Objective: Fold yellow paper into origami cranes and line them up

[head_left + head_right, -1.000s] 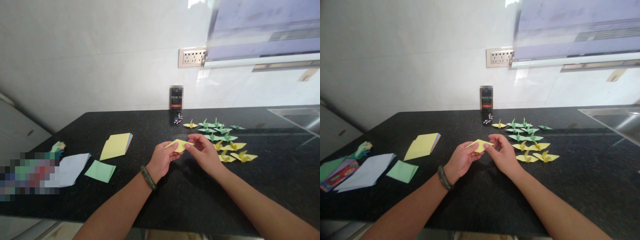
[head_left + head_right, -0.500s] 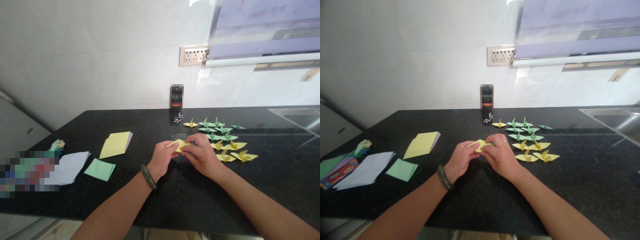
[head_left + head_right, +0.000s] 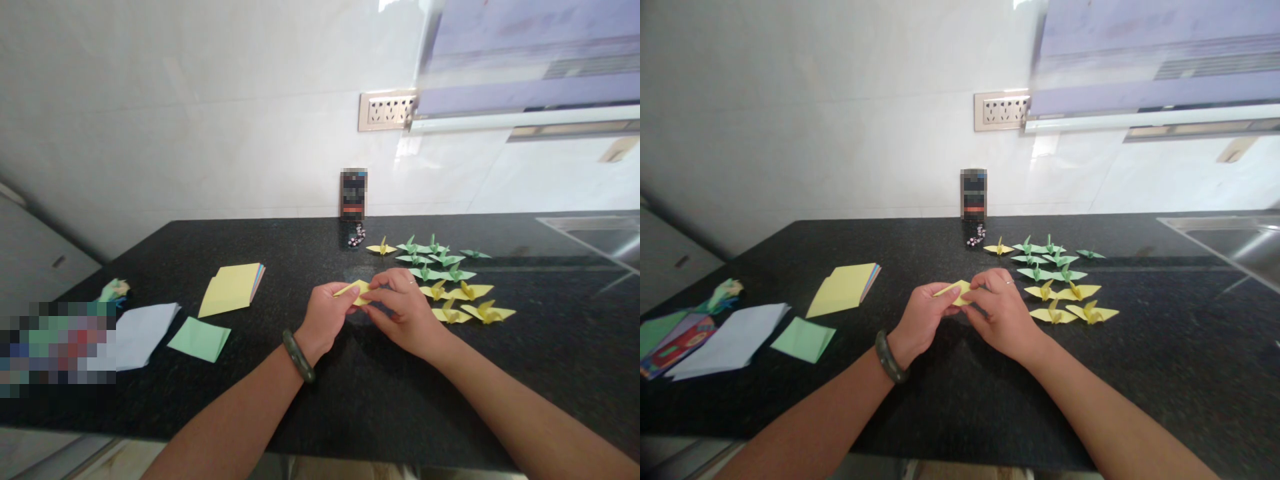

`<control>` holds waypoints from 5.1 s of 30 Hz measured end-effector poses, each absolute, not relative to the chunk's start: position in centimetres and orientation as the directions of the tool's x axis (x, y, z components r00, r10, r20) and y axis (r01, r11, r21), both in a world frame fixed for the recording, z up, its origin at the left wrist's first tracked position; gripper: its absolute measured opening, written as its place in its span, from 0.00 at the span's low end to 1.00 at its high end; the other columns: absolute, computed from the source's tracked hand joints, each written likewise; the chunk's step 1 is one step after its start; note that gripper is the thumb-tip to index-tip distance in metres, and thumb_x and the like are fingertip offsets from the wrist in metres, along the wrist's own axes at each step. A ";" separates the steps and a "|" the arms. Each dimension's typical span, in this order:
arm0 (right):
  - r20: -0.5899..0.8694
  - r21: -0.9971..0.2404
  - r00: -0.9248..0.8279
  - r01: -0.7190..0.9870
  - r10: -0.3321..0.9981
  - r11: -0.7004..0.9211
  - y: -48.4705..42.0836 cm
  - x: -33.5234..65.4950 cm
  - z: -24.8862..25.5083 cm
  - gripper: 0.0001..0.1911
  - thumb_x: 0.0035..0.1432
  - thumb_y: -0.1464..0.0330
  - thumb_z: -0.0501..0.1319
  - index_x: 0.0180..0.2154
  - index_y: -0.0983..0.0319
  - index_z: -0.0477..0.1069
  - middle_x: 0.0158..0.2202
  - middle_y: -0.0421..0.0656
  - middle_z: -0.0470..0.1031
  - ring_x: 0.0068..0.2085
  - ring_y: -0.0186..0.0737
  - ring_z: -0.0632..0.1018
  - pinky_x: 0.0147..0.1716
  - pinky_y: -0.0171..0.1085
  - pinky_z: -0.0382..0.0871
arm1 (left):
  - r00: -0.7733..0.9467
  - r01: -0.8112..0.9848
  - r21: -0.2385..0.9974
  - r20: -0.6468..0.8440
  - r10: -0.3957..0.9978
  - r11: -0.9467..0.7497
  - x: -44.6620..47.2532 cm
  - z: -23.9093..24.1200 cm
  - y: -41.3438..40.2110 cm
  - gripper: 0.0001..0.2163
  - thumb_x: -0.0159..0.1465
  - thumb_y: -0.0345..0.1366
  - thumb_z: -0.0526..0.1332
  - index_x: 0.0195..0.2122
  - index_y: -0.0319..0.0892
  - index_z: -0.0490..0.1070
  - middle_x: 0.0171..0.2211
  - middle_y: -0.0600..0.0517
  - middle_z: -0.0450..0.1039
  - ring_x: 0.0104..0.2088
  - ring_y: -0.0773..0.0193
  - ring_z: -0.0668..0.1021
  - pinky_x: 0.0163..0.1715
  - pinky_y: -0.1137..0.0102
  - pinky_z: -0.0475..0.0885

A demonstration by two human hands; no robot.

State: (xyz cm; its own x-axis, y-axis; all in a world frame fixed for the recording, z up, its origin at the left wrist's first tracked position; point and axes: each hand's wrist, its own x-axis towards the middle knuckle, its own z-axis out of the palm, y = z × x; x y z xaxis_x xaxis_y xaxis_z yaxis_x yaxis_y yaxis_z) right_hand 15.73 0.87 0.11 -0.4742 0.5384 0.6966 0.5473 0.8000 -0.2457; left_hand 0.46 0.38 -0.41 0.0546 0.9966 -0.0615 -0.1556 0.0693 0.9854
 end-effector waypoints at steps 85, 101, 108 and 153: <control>0.373 -0.788 -0.129 0.479 0.919 0.387 0.8 15.1 -0.5 0.05 0.53 0.67 0.56 0.30 0.62 0.68 0.23 0.39 0.68 0.24 0.33 0.68 0.24 0.33 0.62 | 0.143 -0.116 0.991 -0.046 0.989 0.063 0.3 -0.6 0.4 0.11 0.51 0.40 0.63 0.28 0.35 0.74 0.22 0.50 0.72 0.24 0.67 0.72 0.28 0.72 0.66; 0.194 -0.919 -0.123 0.323 0.973 0.224 0.9 15.0 -0.4 0.09 0.47 0.63 0.60 0.24 0.62 0.65 0.18 0.36 0.63 0.19 0.29 0.62 0.17 0.30 0.55 | 0.115 0.144 0.986 0.073 0.991 -0.090 0.0 -0.6 0.2 0.11 0.53 0.40 0.59 0.27 0.36 0.74 0.20 0.53 0.68 0.21 0.69 0.67 0.21 0.74 0.59; 0.214 -0.885 -0.143 0.389 0.966 0.254 1.0 15.2 -0.4 0.08 0.48 0.65 0.59 0.23 0.62 0.64 0.18 0.36 0.63 0.19 0.29 0.63 0.18 0.30 0.54 | 0.148 0.251 0.954 0.128 0.981 -0.162 -0.1 -0.9 0.3 0.12 0.56 0.40 0.56 0.27 0.37 0.73 0.21 0.53 0.67 0.22 0.68 0.67 0.22 0.74 0.59; 0.505 -0.458 -0.252 0.733 0.826 0.503 0.0 14.8 -0.4 0.10 0.54 0.70 0.54 0.25 0.63 0.71 0.22 0.41 0.72 0.25 0.34 0.72 0.26 0.30 0.61 | 0.143 0.554 0.773 0.276 0.950 -0.309 0.2 -0.4 -0.4 0.13 0.58 0.36 0.52 0.19 0.38 0.64 0.16 0.57 0.57 0.20 0.72 0.61 0.21 0.74 0.53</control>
